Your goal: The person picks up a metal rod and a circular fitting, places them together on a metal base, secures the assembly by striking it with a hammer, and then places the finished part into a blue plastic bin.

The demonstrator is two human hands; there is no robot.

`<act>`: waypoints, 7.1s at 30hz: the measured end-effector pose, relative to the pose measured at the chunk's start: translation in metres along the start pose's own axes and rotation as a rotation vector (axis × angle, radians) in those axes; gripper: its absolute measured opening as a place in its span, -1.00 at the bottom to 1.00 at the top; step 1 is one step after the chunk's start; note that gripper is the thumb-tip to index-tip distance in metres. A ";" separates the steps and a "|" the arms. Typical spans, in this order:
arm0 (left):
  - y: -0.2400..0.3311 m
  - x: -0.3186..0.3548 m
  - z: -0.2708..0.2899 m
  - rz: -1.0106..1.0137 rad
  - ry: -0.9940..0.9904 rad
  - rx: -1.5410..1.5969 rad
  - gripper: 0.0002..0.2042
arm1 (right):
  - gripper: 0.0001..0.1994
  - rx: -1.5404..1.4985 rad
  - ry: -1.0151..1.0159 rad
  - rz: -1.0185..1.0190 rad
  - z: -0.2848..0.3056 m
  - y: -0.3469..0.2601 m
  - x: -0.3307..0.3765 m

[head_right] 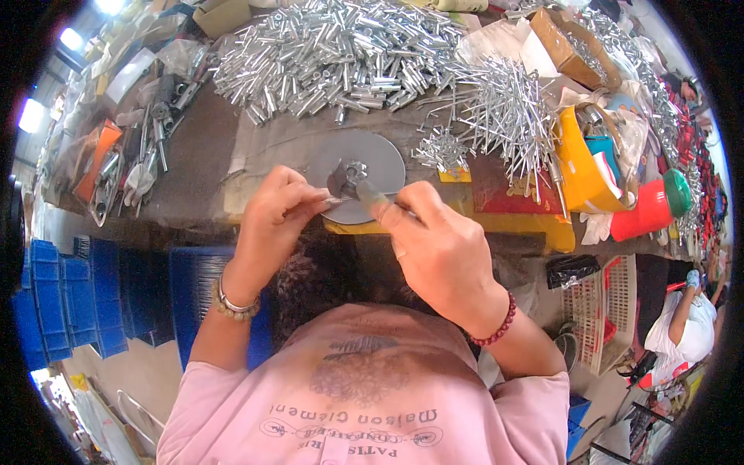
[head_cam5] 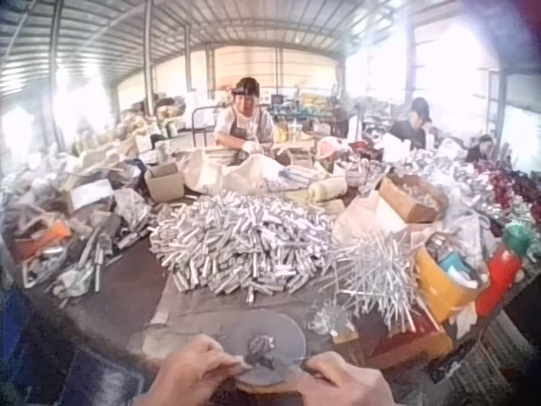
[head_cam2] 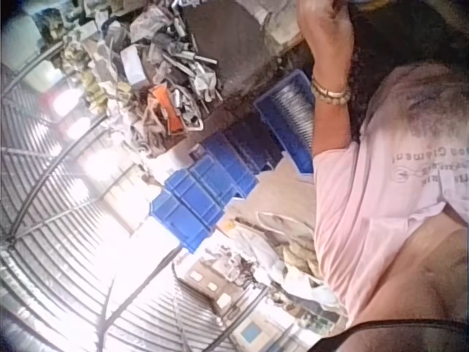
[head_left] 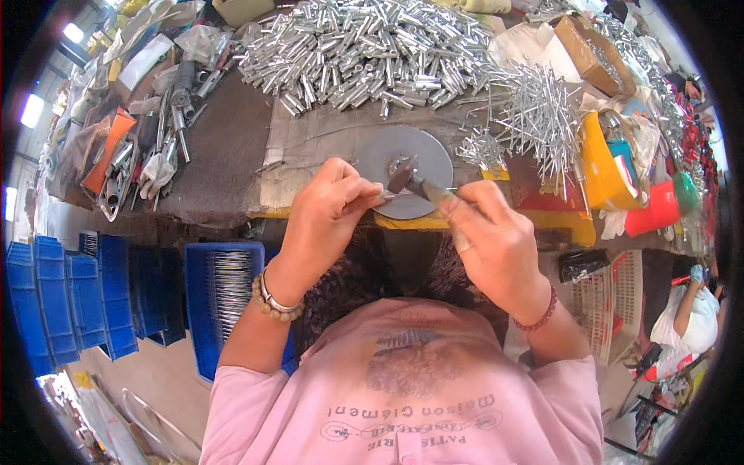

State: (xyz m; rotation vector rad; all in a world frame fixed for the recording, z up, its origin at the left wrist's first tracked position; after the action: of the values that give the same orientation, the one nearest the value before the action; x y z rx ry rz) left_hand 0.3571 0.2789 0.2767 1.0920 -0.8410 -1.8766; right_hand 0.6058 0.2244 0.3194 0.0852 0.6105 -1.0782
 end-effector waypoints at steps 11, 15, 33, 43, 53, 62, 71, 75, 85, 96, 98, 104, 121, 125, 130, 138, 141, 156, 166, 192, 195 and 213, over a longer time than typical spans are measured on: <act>-0.006 0.000 -0.002 -0.027 0.016 0.015 -0.82 | -0.57 0.005 -0.057 0.001 -0.007 -0.006 0.009; 0.000 -0.001 0.001 -0.003 -0.033 -0.022 -0.84 | -0.59 -0.178 0.030 -0.078 -0.011 0.008 -0.012; 0.006 0.040 -0.022 -0.096 0.304 -0.003 -0.67 | -0.81 -0.563 -0.483 -0.498 -0.025 -0.016 0.019; 0.013 0.057 -0.039 0.556 0.247 0.807 -0.42 | -0.80 -0.969 -0.548 -0.775 -0.030 -0.041 0.030; 0.018 0.072 -0.027 0.586 0.335 0.796 -0.34 | -0.81 -0.893 -0.565 -0.638 -0.041 -0.065 0.033; -0.019 0.142 0.028 0.651 0.665 0.739 -0.41 | -0.39 -0.854 -0.786 -0.440 -0.068 -0.059 0.037; -0.154 0.386 0.141 1.114 1.208 0.123 -0.48 | -0.54 -0.904 -0.840 -0.576 -0.077 -0.051 0.041; -0.199 0.448 0.162 1.218 1.298 -0.056 -0.49 | -0.56 -0.929 -0.863 -0.562 -0.078 -0.052 0.042; -0.248 0.450 0.185 1.215 0.946 -0.523 -0.59 | -0.66 -0.903 -0.865 -0.620 -0.072 -0.050 0.045; -0.192 0.345 0.222 0.652 1.064 -0.695 -0.71 | -0.66 -0.888 -0.769 -0.397 -0.073 -0.040 0.044; -0.144 0.237 0.216 0.479 1.015 -0.495 -0.77 | -0.67 -0.902 -0.752 -0.434 -0.072 -0.035 0.044; -0.018 -0.019 0.102 -0.111 0.310 -0.265 -0.77 | -0.66 -0.877 -0.655 -0.357 -0.063 -0.030 0.043; -0.028 -0.131 0.016 -0.132 -0.258 -0.621 -0.83 | -0.84 -0.251 -0.017 -0.256 0.039 0.054 0.016; -0.022 -0.110 0.030 -0.049 -0.099 -0.323 -0.84 | -0.88 0.315 0.118 -0.139 0.029 0.104 -0.012; 0.011 -0.075 0.022 0.415 0.045 0.591 -0.82 | -0.94 0.575 -0.059 0.008 0.009 0.121 -0.033; 0.008 -0.015 0.004 0.301 -0.049 0.380 -0.82 | -0.92 0.621 -0.004 0.132 0.004 0.129 -0.026; 0.016 -0.014 0.008 0.161 -0.015 0.165 -0.80 | -0.92 0.432 0.126 0.206 0.013 0.110 -0.027; 0.017 -0.009 0.004 0.075 -0.003 -0.165 -0.83 | -0.79 -0.006 -0.037 0.058 -0.034 0.007 -0.025; 0.015 -0.010 0.008 0.159 -0.068 -0.045 -0.86 | -0.91 0.016 -0.076 0.069 -0.032 0.007 -0.026; 0.006 -0.003 0.007 0.025 -0.032 -0.067 -0.86 | -0.92 0.120 0.100 0.089 -0.026 0.023 -0.028; 0.006 0.002 0.005 0.037 -0.011 -0.052 -0.86 | -0.91 0.159 0.075 -0.121 -0.009 0.064 -0.029; 0.005 0.002 0.004 -0.002 -0.023 -0.069 -0.83 | -0.92 0.171 -0.057 -0.133 -0.021 0.096 -0.033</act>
State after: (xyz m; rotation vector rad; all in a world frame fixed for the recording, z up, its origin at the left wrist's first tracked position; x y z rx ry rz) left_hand 0.3542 0.2756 0.2823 1.0310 -0.7820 -1.9092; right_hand 0.6672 0.3048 0.2967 0.1639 0.4766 -1.2570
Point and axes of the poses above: each hand's wrist, its own x-axis away from the middle knuckle, its own z-axis out of the back of the hand, y = z × x, the point moved 1 cm from there along -x, towards the middle knuckle, and after that the axes turned 10 degrees about x, right-handed, at the moved point
